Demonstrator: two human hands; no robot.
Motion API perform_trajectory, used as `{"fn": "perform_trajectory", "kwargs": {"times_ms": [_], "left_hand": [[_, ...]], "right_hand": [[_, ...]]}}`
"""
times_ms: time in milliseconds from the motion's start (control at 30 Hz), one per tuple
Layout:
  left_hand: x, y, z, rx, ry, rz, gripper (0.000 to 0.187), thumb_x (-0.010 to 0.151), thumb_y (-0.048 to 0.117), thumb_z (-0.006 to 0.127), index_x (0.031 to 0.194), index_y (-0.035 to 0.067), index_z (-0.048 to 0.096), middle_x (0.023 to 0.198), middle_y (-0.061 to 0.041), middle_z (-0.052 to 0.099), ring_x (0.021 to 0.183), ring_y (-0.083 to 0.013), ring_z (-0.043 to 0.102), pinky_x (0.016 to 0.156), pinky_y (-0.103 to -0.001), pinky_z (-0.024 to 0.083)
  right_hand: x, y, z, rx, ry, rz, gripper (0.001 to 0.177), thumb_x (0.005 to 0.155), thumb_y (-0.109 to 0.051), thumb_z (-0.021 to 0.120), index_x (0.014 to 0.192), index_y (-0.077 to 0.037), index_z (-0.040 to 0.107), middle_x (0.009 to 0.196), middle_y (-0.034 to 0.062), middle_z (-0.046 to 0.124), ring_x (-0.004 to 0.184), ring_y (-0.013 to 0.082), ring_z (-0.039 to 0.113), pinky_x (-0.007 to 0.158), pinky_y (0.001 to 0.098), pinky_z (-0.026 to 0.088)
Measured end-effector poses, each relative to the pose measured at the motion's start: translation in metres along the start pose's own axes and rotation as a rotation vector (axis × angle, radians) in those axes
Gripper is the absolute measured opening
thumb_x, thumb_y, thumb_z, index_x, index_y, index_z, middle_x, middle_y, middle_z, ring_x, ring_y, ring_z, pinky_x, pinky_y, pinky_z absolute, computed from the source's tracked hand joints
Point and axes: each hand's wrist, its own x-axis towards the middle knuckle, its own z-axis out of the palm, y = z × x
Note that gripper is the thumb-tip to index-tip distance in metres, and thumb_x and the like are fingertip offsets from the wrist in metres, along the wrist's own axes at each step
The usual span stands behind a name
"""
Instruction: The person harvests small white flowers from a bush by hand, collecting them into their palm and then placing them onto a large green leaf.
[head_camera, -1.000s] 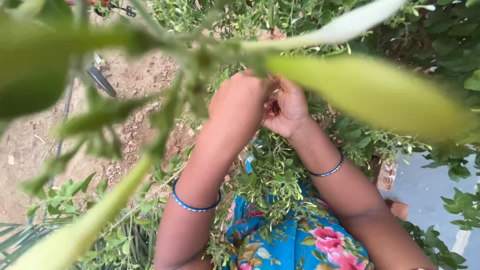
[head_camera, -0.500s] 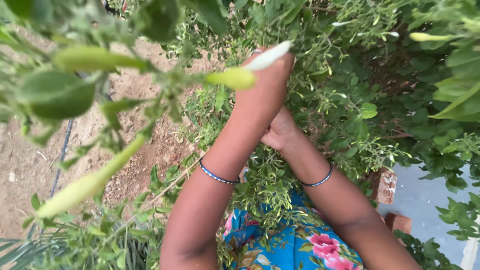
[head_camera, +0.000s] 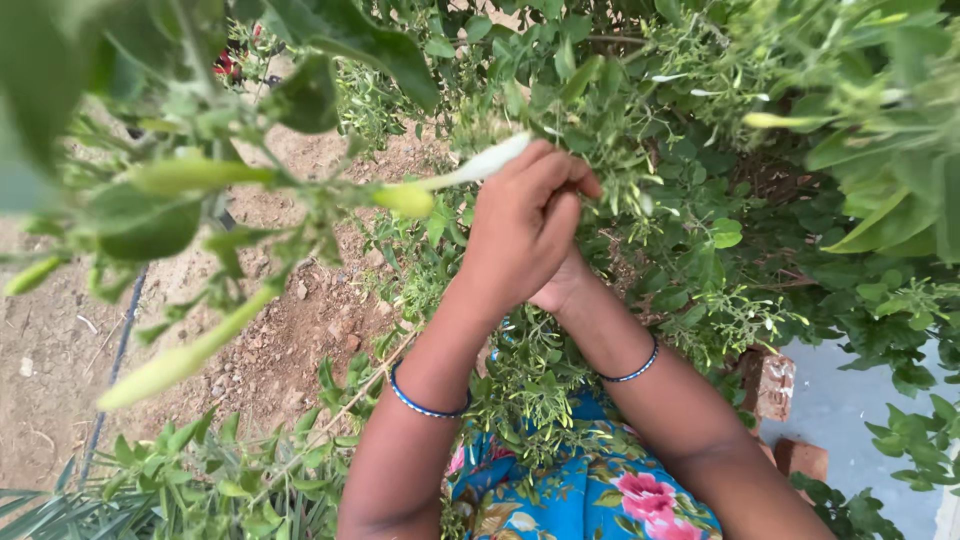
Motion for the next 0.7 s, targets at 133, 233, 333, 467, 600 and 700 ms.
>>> {"fn": "perform_trajectory", "kwargs": {"times_ms": [133,233,333,467,600,700], "left_hand": [[-0.005,-0.010,-0.002,-0.603,-0.075,-0.055,0.019,0.090,-0.004,0.048,0.097,-0.001,0.065,0.098,-0.010,0.065,0.087,-0.0198,0.064,0.085,-0.033,0.055],[-0.007,-0.009,-0.007,-0.538,0.036,-0.049,0.021,0.090,-0.005,0.047,0.098,-0.002,0.067,0.093,-0.010,0.068,0.084,-0.0144,0.062,0.078,-0.030,0.052],[-0.004,-0.001,-0.013,-0.171,0.053,-0.042,0.021,0.087,-0.003,0.055,0.098,0.001,0.073,0.086,-0.007,0.064,0.081,-0.0174,0.064,0.075,-0.031,0.052],[0.000,0.003,-0.010,0.288,0.087,0.058,0.013,0.083,0.007,0.070,0.096,0.005,0.073,0.086,-0.009,0.062,0.077,-0.0266,0.063,0.068,-0.037,0.050],[0.003,-0.007,-0.002,0.622,0.145,0.201,0.013,0.088,0.009,0.073,0.101,0.006,0.071,0.099,-0.007,0.059,0.093,-0.0289,0.063,0.076,-0.042,0.050],[0.007,-0.020,0.004,0.821,0.078,0.241,0.018,0.084,0.010,0.070,0.102,0.006,0.074,0.101,-0.007,0.057,0.091,-0.0256,0.059,0.072,-0.041,0.046]], "right_hand": [[0.002,-0.001,-0.007,-0.157,0.087,0.027,0.045,0.107,-0.038,0.053,0.141,-0.010,0.049,0.139,0.0015,0.058,0.127,0.0108,0.058,0.107,0.0332,0.050],[0.006,0.001,-0.006,-0.113,0.130,0.053,0.049,0.107,-0.041,0.053,0.141,-0.007,0.049,0.140,0.0038,0.058,0.128,0.0122,0.058,0.109,0.0342,0.050],[0.005,0.000,0.001,-0.110,0.077,0.015,0.050,0.108,-0.044,0.054,0.143,-0.009,0.048,0.142,0.0034,0.055,0.129,0.0127,0.058,0.111,0.0360,0.050],[0.000,-0.004,0.010,-0.015,0.067,0.116,0.060,0.095,-0.054,0.055,0.138,-0.014,0.051,0.134,0.0065,0.060,0.119,0.0181,0.063,0.100,0.0406,0.054],[0.002,-0.001,0.011,-0.025,0.069,0.125,0.051,0.104,-0.045,0.058,0.141,-0.010,0.051,0.139,0.0049,0.060,0.125,0.0156,0.061,0.108,0.0389,0.052],[0.002,0.000,0.007,-0.156,0.162,0.096,0.048,0.101,-0.041,0.061,0.139,-0.012,0.051,0.133,0.0029,0.062,0.121,0.0147,0.063,0.103,0.0379,0.054]]}}
